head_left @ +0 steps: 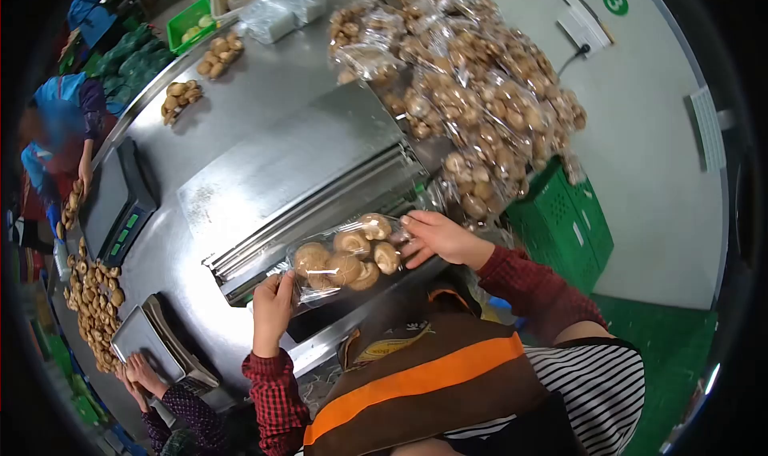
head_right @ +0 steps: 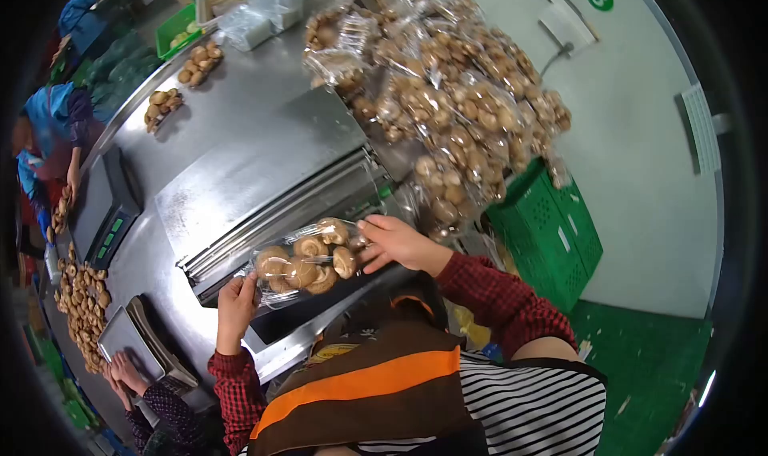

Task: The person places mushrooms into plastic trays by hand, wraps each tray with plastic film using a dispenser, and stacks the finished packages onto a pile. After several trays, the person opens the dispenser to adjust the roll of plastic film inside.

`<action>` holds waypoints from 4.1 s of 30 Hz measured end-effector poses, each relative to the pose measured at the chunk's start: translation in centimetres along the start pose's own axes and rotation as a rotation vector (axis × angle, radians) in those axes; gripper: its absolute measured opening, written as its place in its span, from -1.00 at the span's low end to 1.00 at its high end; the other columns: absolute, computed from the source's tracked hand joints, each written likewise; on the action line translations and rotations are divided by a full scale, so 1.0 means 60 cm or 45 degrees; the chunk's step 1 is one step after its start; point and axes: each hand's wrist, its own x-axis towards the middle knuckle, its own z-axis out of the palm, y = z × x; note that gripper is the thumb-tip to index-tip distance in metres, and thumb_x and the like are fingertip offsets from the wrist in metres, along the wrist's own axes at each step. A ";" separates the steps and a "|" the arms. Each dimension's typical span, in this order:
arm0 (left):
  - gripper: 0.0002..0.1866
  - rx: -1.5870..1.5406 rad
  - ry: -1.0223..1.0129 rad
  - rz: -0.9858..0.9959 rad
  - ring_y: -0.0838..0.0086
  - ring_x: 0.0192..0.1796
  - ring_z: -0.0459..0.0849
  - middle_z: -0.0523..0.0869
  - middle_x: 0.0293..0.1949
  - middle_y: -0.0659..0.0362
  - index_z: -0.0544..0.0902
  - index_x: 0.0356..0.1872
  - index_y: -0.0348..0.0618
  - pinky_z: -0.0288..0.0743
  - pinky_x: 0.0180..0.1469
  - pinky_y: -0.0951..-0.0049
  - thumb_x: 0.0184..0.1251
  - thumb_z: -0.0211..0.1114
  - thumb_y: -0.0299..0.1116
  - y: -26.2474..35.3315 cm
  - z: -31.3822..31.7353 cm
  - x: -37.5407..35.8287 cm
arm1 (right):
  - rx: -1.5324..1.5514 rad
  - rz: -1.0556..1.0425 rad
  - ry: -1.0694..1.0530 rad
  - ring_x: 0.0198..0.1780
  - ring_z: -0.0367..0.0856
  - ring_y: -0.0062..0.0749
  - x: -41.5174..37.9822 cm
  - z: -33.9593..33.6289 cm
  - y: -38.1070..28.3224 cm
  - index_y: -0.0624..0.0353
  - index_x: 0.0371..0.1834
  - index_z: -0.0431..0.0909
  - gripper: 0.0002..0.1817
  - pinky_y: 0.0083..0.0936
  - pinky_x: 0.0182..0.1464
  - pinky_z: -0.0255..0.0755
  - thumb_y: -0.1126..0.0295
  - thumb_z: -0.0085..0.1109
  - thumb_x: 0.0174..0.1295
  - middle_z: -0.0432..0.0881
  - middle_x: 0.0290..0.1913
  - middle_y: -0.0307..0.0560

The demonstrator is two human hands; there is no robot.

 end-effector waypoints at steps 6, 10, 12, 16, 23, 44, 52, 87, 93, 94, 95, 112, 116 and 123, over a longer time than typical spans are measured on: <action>-0.68 -0.276 0.328 0.390 0.66 -0.49 0.27 0.38 -0.53 0.35 0.38 -0.45 -0.15 0.17 -0.45 0.52 0.58 0.03 -0.28 -0.051 0.113 -0.042 | -0.490 -0.635 0.811 -0.51 0.52 -0.62 -0.017 0.021 0.136 0.28 -0.30 0.45 -0.71 -0.58 -0.48 0.43 0.27 0.00 0.50 0.54 -0.55 -0.24; -0.61 0.375 0.495 0.575 0.33 -0.59 0.45 0.47 -0.65 0.13 0.46 -0.55 -0.27 0.26 -0.51 0.30 0.53 0.11 -0.28 -0.083 0.142 -0.018 | -0.640 -0.757 1.145 -0.55 0.49 -0.07 -0.046 -0.015 0.230 0.31 -0.38 0.46 -0.70 -0.26 -0.43 0.34 0.28 0.13 0.41 0.49 -0.55 0.13; -0.63 0.922 0.644 0.713 0.03 -0.56 0.57 0.57 -0.62 -0.02 0.53 -0.59 -0.24 0.34 -0.55 0.10 0.43 0.25 -0.28 -0.075 0.136 0.013 | -0.695 -0.769 1.308 -0.50 0.50 0.06 -0.030 -0.061 0.290 0.29 -0.40 0.48 -0.72 -0.25 -0.43 0.35 0.30 0.13 0.40 0.49 -0.54 0.19; -0.68 1.047 0.646 1.127 0.10 -0.52 0.58 0.56 -0.60 0.07 0.46 -0.64 -0.14 0.44 -0.47 0.16 0.31 0.31 -0.37 -0.064 0.178 0.071 | -0.351 -0.712 1.636 -0.45 0.55 0.05 0.078 -0.050 0.357 0.29 -0.29 0.45 -0.71 -0.26 -0.36 0.41 0.24 0.04 0.46 0.52 -0.47 0.24; -0.79 -0.745 -0.178 0.017 0.53 -0.52 0.47 0.57 -0.49 0.28 0.53 -0.51 -0.21 0.36 -0.46 0.44 0.39 0.13 -0.49 0.011 0.256 0.003 | -0.702 -1.133 -0.080 -0.18 0.58 -0.53 -0.037 -0.024 0.278 0.16 0.14 0.45 -0.65 -0.57 -0.10 0.50 0.27 0.15 0.37 0.61 -0.17 -0.27; -0.26 -1.514 -1.032 -0.490 0.04 0.28 0.46 0.46 0.25 -0.17 0.35 0.28 -0.38 0.35 0.34 0.07 0.48 -0.01 0.20 0.137 0.237 -0.044 | 0.036 -0.644 0.355 -0.02 0.64 -0.56 -0.080 -0.084 0.028 0.27 0.14 0.56 -0.62 -0.52 0.09 0.51 0.33 0.28 0.31 0.68 0.02 -0.14; -0.60 -1.018 -0.479 -0.007 0.34 0.02 0.63 0.67 -0.01 0.05 0.53 0.13 -0.29 0.47 0.10 0.36 0.58 0.02 -0.15 0.169 0.145 0.017 | 0.226 -0.847 0.611 0.25 0.53 -0.19 0.060 -0.402 -0.394 0.19 0.35 0.32 -0.17 -0.25 0.32 0.40 -0.30 0.06 0.29 0.51 0.23 0.09; -0.58 -0.068 1.469 0.406 0.29 0.02 0.68 0.70 -0.01 -0.06 0.57 0.13 -0.40 0.51 0.07 0.35 0.45 0.20 -0.24 0.094 -0.197 0.062 | -0.557 -0.267 -0.323 0.02 0.58 -0.43 0.367 0.201 -0.211 0.34 0.25 0.35 -0.47 -0.51 0.02 0.55 0.14 0.12 0.43 0.57 0.05 -0.02; -0.36 -0.292 0.970 0.021 0.43 -0.29 0.64 0.71 -0.34 0.05 0.64 -0.06 -0.47 0.51 -0.18 0.42 0.57 -0.09 0.06 0.007 -0.241 0.132 | -0.372 -0.198 -0.447 0.27 0.46 -0.11 0.357 0.278 -0.159 0.51 0.41 0.11 -0.18 -0.33 0.26 0.46 0.06 0.20 0.35 0.36 0.31 0.27; -0.38 -0.246 1.014 0.100 0.56 -0.43 0.56 0.67 -0.44 0.15 0.65 -0.12 -0.43 0.46 -0.33 0.51 0.59 -0.11 0.04 0.010 -0.229 0.143 | -0.356 -0.194 -0.423 0.27 0.46 -0.11 0.365 0.276 -0.164 0.51 0.41 0.11 -0.18 -0.33 0.26 0.46 0.06 0.20 0.35 0.36 0.31 0.27; -0.38 -0.235 0.977 0.092 0.56 -0.43 0.56 0.67 -0.44 0.15 0.65 -0.12 -0.43 0.46 -0.33 0.51 0.59 -0.11 0.04 0.009 -0.219 0.147 | -0.352 -0.209 -0.440 0.18 0.50 -0.20 0.372 0.269 -0.167 0.47 0.34 0.23 -0.26 -0.37 0.20 0.48 0.06 0.21 0.35 0.43 0.23 0.20; -0.57 -0.097 0.961 0.492 0.06 0.02 0.64 0.66 -0.07 -0.23 0.54 0.09 -0.51 0.46 0.13 0.28 0.48 0.16 -0.24 0.088 -0.016 0.132 | -0.908 -0.727 0.338 0.00 0.67 -0.24 0.199 -0.053 -0.169 0.33 0.04 0.57 -0.57 -0.42 0.01 0.53 0.17 0.24 0.31 0.69 -0.04 0.10; -0.72 0.798 1.199 0.435 0.14 -0.33 0.57 0.65 -0.47 0.03 0.74 -0.48 -0.31 0.40 -0.19 0.18 0.23 0.39 -0.24 0.022 -0.023 0.063 | -1.826 -0.755 0.848 -0.23 0.61 0.06 0.113 -0.083 -0.117 0.21 -0.42 0.71 -0.48 -0.14 -0.11 0.49 -0.11 0.20 0.21 0.64 -0.39 0.04; -0.63 0.232 0.792 0.146 0.34 -0.63 0.42 0.50 -0.71 0.15 0.67 -0.55 -0.28 0.34 -0.47 0.31 0.28 0.38 -0.15 0.035 -0.001 0.079 | -1.063 -0.722 0.491 -0.55 0.47 -0.42 0.152 -0.053 -0.086 0.29 -0.38 0.64 -0.62 -0.44 -0.44 0.41 0.12 0.25 0.28 0.50 -0.57 -0.14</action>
